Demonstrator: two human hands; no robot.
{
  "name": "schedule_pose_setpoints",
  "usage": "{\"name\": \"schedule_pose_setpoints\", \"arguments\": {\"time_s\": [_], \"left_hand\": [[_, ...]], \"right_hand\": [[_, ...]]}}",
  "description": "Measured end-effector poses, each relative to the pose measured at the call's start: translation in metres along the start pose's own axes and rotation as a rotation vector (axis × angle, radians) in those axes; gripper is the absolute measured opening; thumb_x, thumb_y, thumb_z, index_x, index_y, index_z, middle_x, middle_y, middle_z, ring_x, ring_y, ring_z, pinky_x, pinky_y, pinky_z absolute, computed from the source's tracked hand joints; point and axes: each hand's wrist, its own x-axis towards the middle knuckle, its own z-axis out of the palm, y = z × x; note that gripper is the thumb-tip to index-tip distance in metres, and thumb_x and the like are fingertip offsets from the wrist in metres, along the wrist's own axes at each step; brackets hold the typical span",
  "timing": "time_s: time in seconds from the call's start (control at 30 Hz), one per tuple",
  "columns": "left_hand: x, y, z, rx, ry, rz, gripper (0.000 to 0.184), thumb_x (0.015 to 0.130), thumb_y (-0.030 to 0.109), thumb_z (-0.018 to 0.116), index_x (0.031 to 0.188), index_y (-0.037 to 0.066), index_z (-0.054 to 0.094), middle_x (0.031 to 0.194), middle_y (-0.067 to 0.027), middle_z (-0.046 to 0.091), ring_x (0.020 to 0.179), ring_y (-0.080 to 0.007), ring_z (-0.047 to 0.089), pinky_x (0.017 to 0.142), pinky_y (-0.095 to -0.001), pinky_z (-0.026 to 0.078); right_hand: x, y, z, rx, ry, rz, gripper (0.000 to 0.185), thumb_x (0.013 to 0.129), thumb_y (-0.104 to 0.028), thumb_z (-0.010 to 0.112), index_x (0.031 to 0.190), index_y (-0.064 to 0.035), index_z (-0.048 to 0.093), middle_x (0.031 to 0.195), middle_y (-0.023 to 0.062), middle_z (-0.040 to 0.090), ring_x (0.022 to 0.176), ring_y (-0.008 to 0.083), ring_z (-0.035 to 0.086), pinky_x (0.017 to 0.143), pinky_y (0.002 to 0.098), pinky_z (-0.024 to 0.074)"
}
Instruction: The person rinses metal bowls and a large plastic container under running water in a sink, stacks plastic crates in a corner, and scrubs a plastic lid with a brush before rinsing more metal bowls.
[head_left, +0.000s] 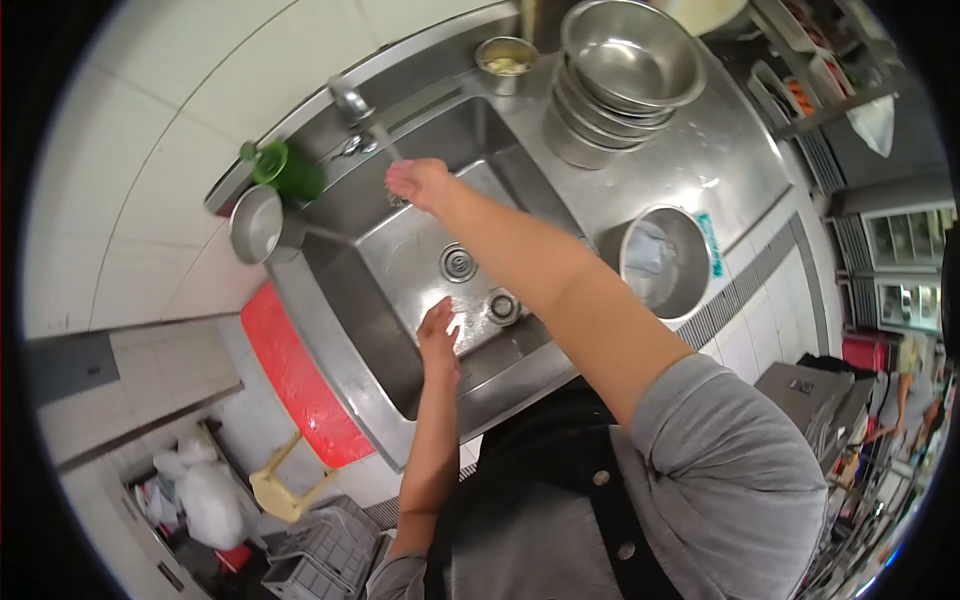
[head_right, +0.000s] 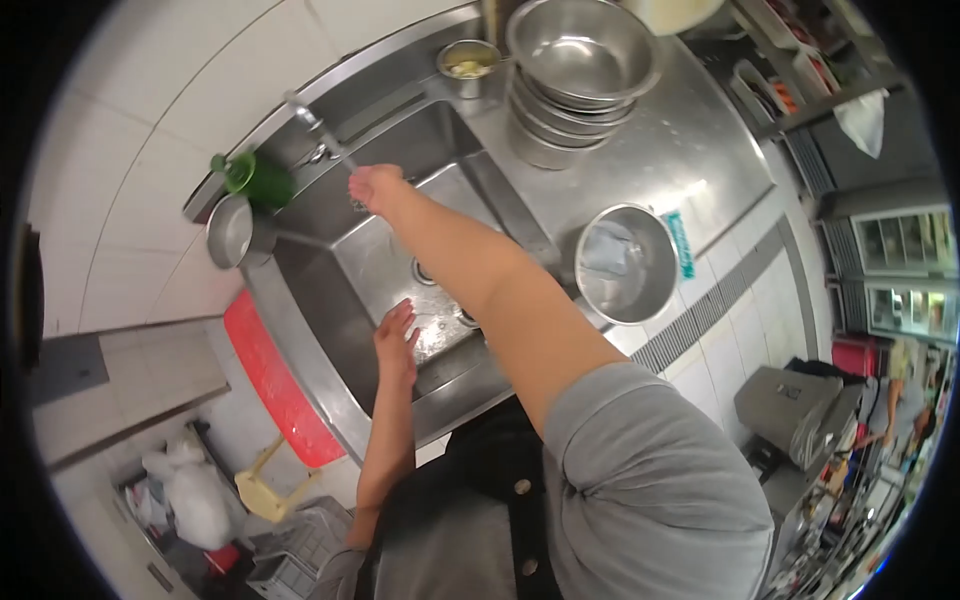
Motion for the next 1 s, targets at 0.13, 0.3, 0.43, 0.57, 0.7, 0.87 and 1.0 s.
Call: {"name": "schedule_pose_setpoints", "arguments": {"time_s": [0.13,0.3,0.43,0.57,0.7,0.87,1.0], "left_hand": [[0.013,0.022,0.022,-0.040,0.051,0.055,0.051,0.094,0.039,0.054,0.131,0.003,0.050,0.133,-0.0090,0.051,0.126,-0.0226,0.043,0.106,-0.0425,0.031],[0.055,0.109,0.083,-0.419,-0.370,0.266,0.071,0.095,0.058,0.041,0.142,0.006,0.030,0.129,-0.0162,0.051,0.121,-0.0299,0.049,0.101,-0.0450,0.039],[0.111,0.171,0.129,-0.553,-0.340,0.040,0.052,0.098,0.047,0.041,0.126,0.002,0.039,0.116,-0.0156,0.056,0.100,-0.0290,0.060,0.087,-0.0440,0.049],[0.218,0.163,0.134,-0.664,-0.398,-0.220,0.040,0.096,0.036,0.046,0.111,0.000,0.052,0.099,-0.0163,0.062,0.087,-0.0305,0.063,0.087,-0.0423,0.051],[0.242,0.187,0.136,-0.362,-0.224,0.000,0.041,0.092,0.028,0.057,0.120,-0.001,0.049,0.113,-0.0156,0.058,0.101,-0.0297,0.058,0.092,-0.0437,0.047],[0.181,0.222,0.132,0.046,0.049,-0.018,0.057,0.084,0.025,0.067,0.129,0.002,0.042,0.136,-0.0183,0.042,0.128,-0.0284,0.039,0.108,-0.0502,0.029],[0.207,0.221,0.128,0.150,-0.111,0.038,0.080,0.076,0.036,0.072,0.143,0.011,0.035,0.156,-0.0195,0.014,0.145,-0.0334,0.007,0.109,-0.0630,0.007]], "right_hand": [[0.005,-0.011,0.051,-0.025,-0.007,-0.282,0.008,0.084,0.004,0.060,0.092,0.0033,0.059,0.078,0.0173,0.064,0.068,0.0206,0.064,0.053,0.0235,0.0505],[-0.073,-0.035,0.065,-1.013,0.242,-0.731,0.039,0.072,-0.034,0.076,0.091,-0.0017,0.065,0.085,0.0175,0.068,0.067,0.0294,0.065,0.065,0.0407,0.0517],[-0.036,-0.032,0.004,-1.362,-0.234,-0.597,0.038,0.080,-0.030,0.067,0.107,-0.0033,0.065,0.096,0.0190,0.067,0.088,0.0279,0.064,0.078,0.0362,0.0497],[-0.114,-0.125,-0.015,-1.318,-0.379,-0.305,0.032,0.088,-0.019,0.062,0.117,-0.0058,0.064,0.108,0.0091,0.068,0.101,0.0206,0.062,0.088,0.0327,0.0471],[-0.216,-0.232,-0.022,-1.578,-0.120,-0.976,0.035,0.082,-0.023,0.071,0.114,-0.0092,0.064,0.108,0.0102,0.065,0.097,0.0196,0.062,0.085,0.0334,0.0487],[-0.231,-0.386,-0.090,-1.668,0.728,-1.645,0.037,0.072,-0.023,0.076,0.100,-0.0008,0.066,0.097,0.0186,0.066,0.096,0.0311,0.063,0.085,0.0384,0.0492],[-0.229,-0.410,-0.104,-1.466,0.732,-0.823,0.039,0.070,-0.023,0.078,0.098,0.0006,0.066,0.079,0.0110,0.066,0.063,0.0192,0.065,0.060,0.0301,0.0548]]}}
